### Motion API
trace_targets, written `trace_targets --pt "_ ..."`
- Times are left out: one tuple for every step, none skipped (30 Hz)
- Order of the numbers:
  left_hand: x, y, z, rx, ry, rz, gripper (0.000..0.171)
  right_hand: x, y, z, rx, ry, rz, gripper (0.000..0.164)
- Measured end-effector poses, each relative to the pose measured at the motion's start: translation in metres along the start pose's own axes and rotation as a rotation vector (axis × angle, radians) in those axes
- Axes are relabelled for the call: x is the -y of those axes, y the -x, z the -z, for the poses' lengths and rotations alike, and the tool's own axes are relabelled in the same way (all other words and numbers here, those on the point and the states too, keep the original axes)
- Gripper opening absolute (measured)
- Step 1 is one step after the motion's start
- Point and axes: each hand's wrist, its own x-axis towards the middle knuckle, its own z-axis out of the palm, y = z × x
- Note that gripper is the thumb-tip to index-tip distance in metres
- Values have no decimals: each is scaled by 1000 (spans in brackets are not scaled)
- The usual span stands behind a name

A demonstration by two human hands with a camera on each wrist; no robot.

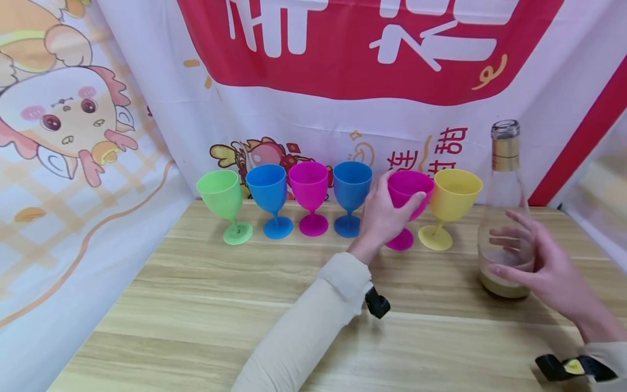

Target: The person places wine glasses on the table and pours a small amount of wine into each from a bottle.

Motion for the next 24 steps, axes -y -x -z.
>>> trace_targets --pt "0 0 0 -2 -2 2 80 0 0 0 13 -35 10 106" --pt "0 -1 0 -4 -3 4 80 -1 0 1 26 -71 16 106" --pt "-1 -1 0 -7 -5 7 81 -2 0 2 40 -115 19 105" --pt "-1 -1 -1 -10 -5 9 81 -3 1 2 51 -143 19 104" --pt "-1 -2 -2 -12 -4 10 82 -3 1 3 56 -145 14 102" --pt "-1 -2 -3 -13 -3 13 82 -4 2 4 60 -144 7 100" --pt "-2 -2 -4 -14 -1 17 83 -5 3 5 66 -127 2 98" --pt "-2 -2 -5 -16 1 23 84 -6 3 7 69 -95 -5 96" --pt "-2 -2 -6 -16 2 28 85 -7 4 8 70 -62 -13 93" --pt "-2 -1 -7 -18 4 31 86 -8 5 8 70 -21 -21 90" --pt "-2 0 -8 -20 2 35 88 -8 5 9 67 15 -33 88" --pt "-1 1 -8 -23 2 37 90 -9 6 9 68 33 -45 86" --pt "-1 2 -8 -26 1 39 91 -9 6 9 70 43 -55 85" --pt "0 4 -7 -30 3 38 93 -10 5 9 66 44 -71 84" --pt "0 5 -6 -32 6 35 94 -10 5 9 64 41 -87 83" --pt "2 8 -5 -33 11 31 95 -10 5 9 61 25 -99 83" --pt "3 10 -4 -33 17 23 96 -10 5 9 58 5 -109 82" --pt "4 12 -3 -31 22 17 97 -11 5 9 58 -14 -112 82" --pt "6 15 -1 -28 24 14 97 -11 5 10 58 -45 -112 82" --pt "7 18 0 -25 22 9 97 -12 5 10 60 -77 -111 81" --pt "9 21 2 -23 16 5 97 -13 5 11 63 -112 -107 81" --pt "10 24 4 -22 7 -1 96 -13 5 12 66 -163 -102 81" --pt "12 27 6 -24 1 -8 94 -14 5 12 71 -199 -97 81" --pt "14 30 8 -30 -5 -16 91 -16 6 12 74 -226 -91 81"
